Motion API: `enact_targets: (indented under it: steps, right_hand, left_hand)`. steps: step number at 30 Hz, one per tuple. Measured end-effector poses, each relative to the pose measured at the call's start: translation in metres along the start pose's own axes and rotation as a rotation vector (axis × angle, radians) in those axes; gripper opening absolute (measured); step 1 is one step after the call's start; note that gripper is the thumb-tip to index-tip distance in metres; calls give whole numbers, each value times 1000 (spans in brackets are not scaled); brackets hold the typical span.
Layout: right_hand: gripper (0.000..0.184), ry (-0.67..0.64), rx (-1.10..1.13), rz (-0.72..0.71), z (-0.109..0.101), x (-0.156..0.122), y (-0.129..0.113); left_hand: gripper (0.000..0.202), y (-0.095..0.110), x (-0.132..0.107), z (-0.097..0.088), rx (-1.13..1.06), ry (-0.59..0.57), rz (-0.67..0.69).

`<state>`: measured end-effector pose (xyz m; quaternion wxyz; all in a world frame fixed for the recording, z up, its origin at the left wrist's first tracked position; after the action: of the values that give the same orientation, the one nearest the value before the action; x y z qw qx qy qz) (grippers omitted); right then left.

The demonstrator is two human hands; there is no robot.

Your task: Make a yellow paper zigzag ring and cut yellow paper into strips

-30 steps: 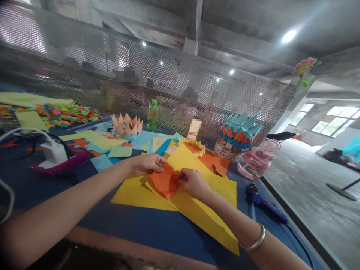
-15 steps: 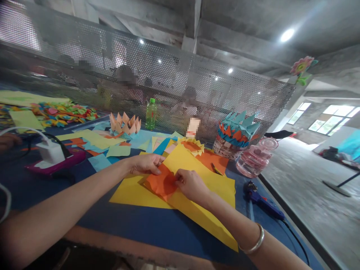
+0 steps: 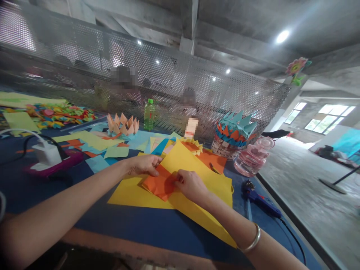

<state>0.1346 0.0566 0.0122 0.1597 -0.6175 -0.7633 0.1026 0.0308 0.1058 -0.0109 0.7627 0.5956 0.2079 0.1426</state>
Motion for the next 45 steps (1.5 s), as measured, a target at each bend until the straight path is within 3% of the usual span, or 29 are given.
enact_targets:
  steps: [13, 17, 23, 28, 36, 45]
  right_hand:
    - [7, 62, 132, -2, -2, -4, 7]
    - [11, 43, 326, 100, 0, -7, 17]
    - [21, -4, 693, 364, 8, -15, 31]
    - [25, -9, 925, 441, 17, -22, 29]
    - [32, -314, 826, 367, 47, -36, -6]
    - [26, -396, 809, 359, 53, -28, -7]
  left_hand:
    - [46, -5, -1, -4, -56, 70, -62]
    - [37, -7, -2, -8, -68, 102, -81]
    - [38, -8, -2, -11, -61, 137, -105]
    - [39, -3, -1, -15, -73, 191, -42]
    - [17, -4, -1, -12, -98, 204, -60]
    - [18, -7, 2, -14, -162, 227, -46]
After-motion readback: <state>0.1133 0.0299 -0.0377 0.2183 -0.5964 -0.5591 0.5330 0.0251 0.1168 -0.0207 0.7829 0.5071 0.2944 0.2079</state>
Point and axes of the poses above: each hand's wrist, its own x-axis towards the middle knuckle, its own z-axis out of the palm, y = z × x, the point moved 9 cm from there along x, towards the middle knuckle, and after that the axes turned 4 degrees about -x, right-handed, at the moved point
